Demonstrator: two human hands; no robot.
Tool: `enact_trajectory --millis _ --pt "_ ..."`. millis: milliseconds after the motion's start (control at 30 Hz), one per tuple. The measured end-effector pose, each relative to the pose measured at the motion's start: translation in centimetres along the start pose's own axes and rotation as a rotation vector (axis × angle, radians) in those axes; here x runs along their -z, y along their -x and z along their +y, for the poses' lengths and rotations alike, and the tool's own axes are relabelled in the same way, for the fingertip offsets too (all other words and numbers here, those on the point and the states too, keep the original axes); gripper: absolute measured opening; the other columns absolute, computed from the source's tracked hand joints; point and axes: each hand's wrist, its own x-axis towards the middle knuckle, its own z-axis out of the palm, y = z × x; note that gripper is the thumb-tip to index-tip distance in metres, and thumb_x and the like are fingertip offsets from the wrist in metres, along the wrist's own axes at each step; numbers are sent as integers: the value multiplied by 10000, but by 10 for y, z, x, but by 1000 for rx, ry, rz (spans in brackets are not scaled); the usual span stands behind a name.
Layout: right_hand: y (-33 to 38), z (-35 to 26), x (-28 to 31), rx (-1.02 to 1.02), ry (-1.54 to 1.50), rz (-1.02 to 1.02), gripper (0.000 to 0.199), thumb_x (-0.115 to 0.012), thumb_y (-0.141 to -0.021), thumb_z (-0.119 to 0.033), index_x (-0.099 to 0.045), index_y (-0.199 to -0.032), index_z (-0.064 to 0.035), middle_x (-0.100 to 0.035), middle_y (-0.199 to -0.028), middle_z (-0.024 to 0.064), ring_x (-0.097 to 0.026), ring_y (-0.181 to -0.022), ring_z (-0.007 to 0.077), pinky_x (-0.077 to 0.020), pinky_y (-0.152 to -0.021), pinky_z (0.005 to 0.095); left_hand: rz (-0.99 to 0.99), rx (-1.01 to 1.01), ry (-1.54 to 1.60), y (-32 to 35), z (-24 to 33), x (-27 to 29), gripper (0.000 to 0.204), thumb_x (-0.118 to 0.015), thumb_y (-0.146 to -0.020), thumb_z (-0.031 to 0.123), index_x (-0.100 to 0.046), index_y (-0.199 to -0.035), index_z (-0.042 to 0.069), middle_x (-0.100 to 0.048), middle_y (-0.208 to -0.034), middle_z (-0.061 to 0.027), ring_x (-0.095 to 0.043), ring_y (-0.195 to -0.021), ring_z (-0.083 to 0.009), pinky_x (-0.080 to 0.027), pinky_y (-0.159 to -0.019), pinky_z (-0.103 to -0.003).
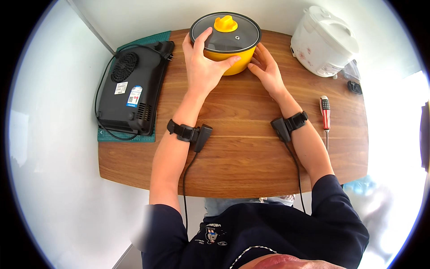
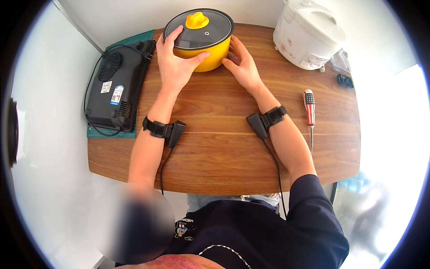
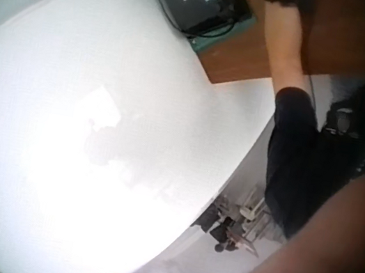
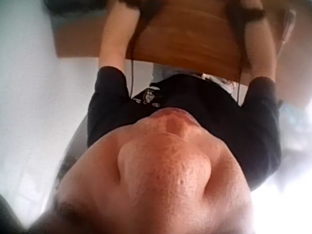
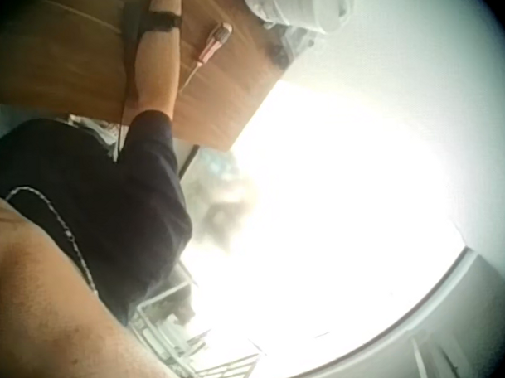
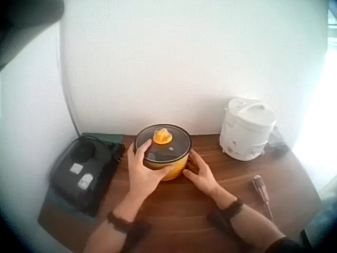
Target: The person moves a black appliance and a yellow pot aside, then uses a screwdriver to remove screws from a white rice cooker. The person opens the lid and continues to unscrew components from the lid assembly.
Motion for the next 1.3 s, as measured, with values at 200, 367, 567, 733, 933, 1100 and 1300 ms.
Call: enact_trajectory --millis 200,367,567,733,933,1100,1300 --pt "-32 -18 -30 123 130 -53 785 -669 -945 -93 -278 -1626 -70 -426 -1605 168 -376 -1515 302 -367 -1200 454 106 -113 -89 -26 -7 35 918 -1009 -617 308 -555 -1393 126 -429 -1411 -242 -498 -1286 -395 -494 -1054 -461" --pt "-91 -54 -87 219 283 -211 835 -701 -914 -163 -274 -1625 -67 -439 -1598 170 -372 -1519 320 -356 -1202 472 271 -19 -248 -59 9 101 811 -960 -631 129 -594 -1351 53 -599 -1203 -200 -596 -1139 -382 -478 -1033 -455" --pt "-145 -63 -182 184 175 -487 906 -597 -862 4 -158 -1653 -45 -367 -1633 247 -356 -1522 311 -342 -1198 407 330 88 -323 -64 -33 179 686 -922 -718 199 -620 -1313 36 -609 -1272 -233 -589 -1204 -395 -476 -1050 -465" --pt "-163 -43 -238 120 125 -566 942 -587 -790 -2 -178 -1638 -38 -498 -1515 282 -461 -1451 354 -359 -1178 373 340 271 -405 -52 -75 209 859 -970 -674 336 -578 -1400 99 -492 -1353 -178 -581 -1231 -321 -487 -1073 -422" --pt "-161 -35 -253 63 178 -632 967 -525 -807 42 -96 -1665 -76 -305 -1655 284 -240 -1575 367 -194 -1264 398 265 458 -344 -44 -86 224 950 -979 -659 338 -475 -1440 138 -351 -1458 -237 -566 -1261 -400 -518 -1064 -467" --pt "-151 -26 -242 261 532 -598 903 -638 -860 -86 -174 -1633 -46 -338 -1604 328 -336 -1507 425 -309 -1227 420 136 671 -372 -45 -68 228 1031 -967 -672 324 -366 -1491 149 -325 -1469 -262 -620 -1202 -438 -557 -1026 -477" --pt "-65 -12 -224 522 884 -479 1069 -858 -785 -468 -302 -1584 -28 -304 -1574 390 -348 -1445 565 -342 -1205 543 62 777 -444 -47 -56 235 1135 -955 -704 309 -255 -1573 103 -212 -1549 -312 -555 -1287 -468 -528 -1067 -483"
